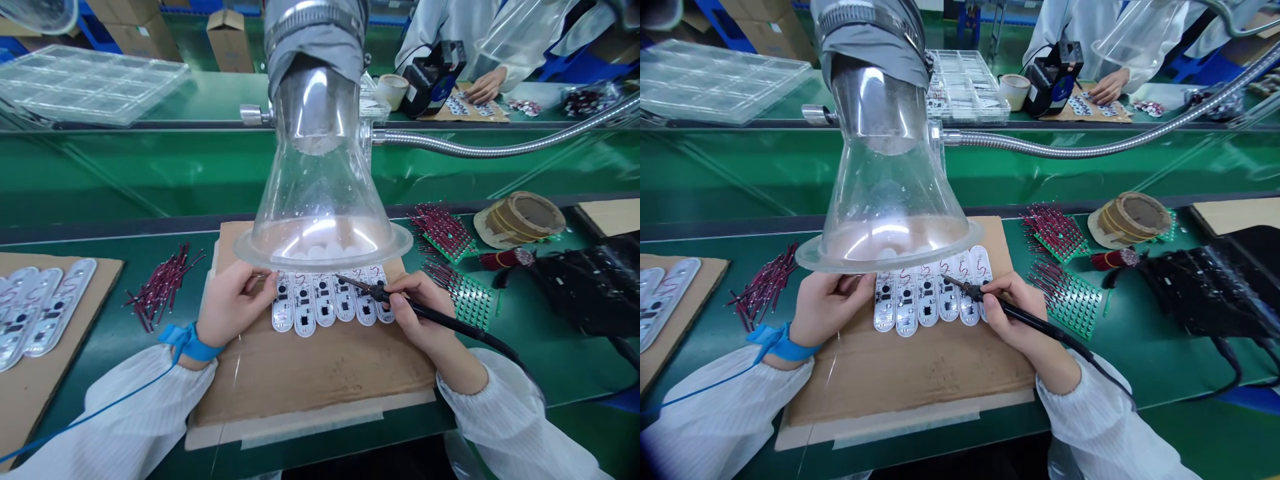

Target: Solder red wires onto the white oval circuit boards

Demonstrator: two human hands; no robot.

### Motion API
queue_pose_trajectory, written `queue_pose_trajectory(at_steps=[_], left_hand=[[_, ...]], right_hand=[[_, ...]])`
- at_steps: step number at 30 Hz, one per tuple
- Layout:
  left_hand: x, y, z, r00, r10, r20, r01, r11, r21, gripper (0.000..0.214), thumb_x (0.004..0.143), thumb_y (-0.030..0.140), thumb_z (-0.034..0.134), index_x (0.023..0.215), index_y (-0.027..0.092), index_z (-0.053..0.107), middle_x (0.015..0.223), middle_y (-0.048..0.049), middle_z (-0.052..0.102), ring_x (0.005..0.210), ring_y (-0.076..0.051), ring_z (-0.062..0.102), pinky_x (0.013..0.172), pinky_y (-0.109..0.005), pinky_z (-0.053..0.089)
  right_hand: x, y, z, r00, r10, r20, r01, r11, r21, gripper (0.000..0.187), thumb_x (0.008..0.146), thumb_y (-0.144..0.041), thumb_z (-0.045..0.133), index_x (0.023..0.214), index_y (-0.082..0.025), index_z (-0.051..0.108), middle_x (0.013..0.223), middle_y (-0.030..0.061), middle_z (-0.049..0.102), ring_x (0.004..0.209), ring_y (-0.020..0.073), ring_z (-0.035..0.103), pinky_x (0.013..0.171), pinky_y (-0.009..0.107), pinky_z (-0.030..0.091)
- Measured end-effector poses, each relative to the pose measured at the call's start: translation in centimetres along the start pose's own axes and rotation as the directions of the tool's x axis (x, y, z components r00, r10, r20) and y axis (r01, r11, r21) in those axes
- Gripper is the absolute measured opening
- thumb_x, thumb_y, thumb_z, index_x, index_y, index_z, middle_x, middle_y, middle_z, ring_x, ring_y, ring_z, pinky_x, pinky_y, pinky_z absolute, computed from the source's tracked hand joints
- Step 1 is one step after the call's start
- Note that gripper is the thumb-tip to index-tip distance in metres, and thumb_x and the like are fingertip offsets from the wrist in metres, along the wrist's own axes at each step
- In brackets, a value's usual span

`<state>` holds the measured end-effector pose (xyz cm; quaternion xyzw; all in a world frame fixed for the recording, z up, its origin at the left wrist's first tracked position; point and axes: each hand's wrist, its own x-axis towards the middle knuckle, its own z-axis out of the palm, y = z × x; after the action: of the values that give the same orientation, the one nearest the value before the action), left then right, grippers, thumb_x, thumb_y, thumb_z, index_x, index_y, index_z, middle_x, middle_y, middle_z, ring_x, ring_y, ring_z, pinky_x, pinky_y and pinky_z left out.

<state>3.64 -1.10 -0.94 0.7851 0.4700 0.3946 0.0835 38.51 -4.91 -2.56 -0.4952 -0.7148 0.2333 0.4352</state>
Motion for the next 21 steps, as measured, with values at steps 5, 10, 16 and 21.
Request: queue_pose_trajectory(at_steps=[5,10,16,21], left_hand=[[0.1,0.0,0.1,1.0,0.022,0.001,-0.021,1.0,-0.02,0.017,0.098,0.018,0.069,0.084,0.021,0.063,0.061,0.0091,0.034,0.05,-0.01,0.035,0.05,-0.026,0.027],[-1.4,-0.2,-0.9,0.997,-0.059,-0.046,0.057,0.997,-0.047,0.01,0.101,0.015,0.069,0.094,0.022,0.066,0.068,0.008,0.04,0.056,-0.01,0.041,0.055,-0.024,0.033],[-2.2,0.0,-1.5,0.992,-0.111,-0.069,0.106,0.992,-0.067,0.009,0.101,0.016,0.068,0.094,0.021,0.065,0.069,0.0076,0.043,0.057,-0.01,0.043,0.057,-0.023,0.037],[-1.5,0.1,-1.1,0.995,-0.094,-0.038,0.093,0.995,-0.039,0.011,0.101,0.019,0.067,0.089,0.021,0.066,0.066,0.0077,0.042,0.055,-0.011,0.043,0.055,-0.024,0.035]], right_hand=[[0.4,-0.3,0.0,0.999,-0.039,0.007,0.039,0.999,-0.026,0.003,0.104,-0.03,0.071,0.104,-0.027,0.07,0.084,-0.0005,0.075,0.065,0.0163,0.074,0.058,0.027,0.055],[0.0,0.1,-0.1,0.996,-0.013,-0.09,0.023,0.994,0.108,0.012,0.108,-0.037,0.07,0.103,-0.027,0.07,0.079,0.0003,0.072,0.063,0.0172,0.069,0.056,0.028,0.054],[0.0,-0.7,0.7,0.998,0.022,-0.065,-0.016,0.995,0.095,0.016,0.109,-0.042,0.071,0.103,-0.027,0.071,0.083,0.0012,0.074,0.063,0.0172,0.071,0.055,0.028,0.053],[0.5,-1.6,1.2,0.998,-0.053,-0.027,0.052,0.998,-0.047,0.015,0.109,-0.04,0.069,0.101,-0.027,0.071,0.083,0.0005,0.076,0.065,0.0168,0.074,0.056,0.027,0.054]])
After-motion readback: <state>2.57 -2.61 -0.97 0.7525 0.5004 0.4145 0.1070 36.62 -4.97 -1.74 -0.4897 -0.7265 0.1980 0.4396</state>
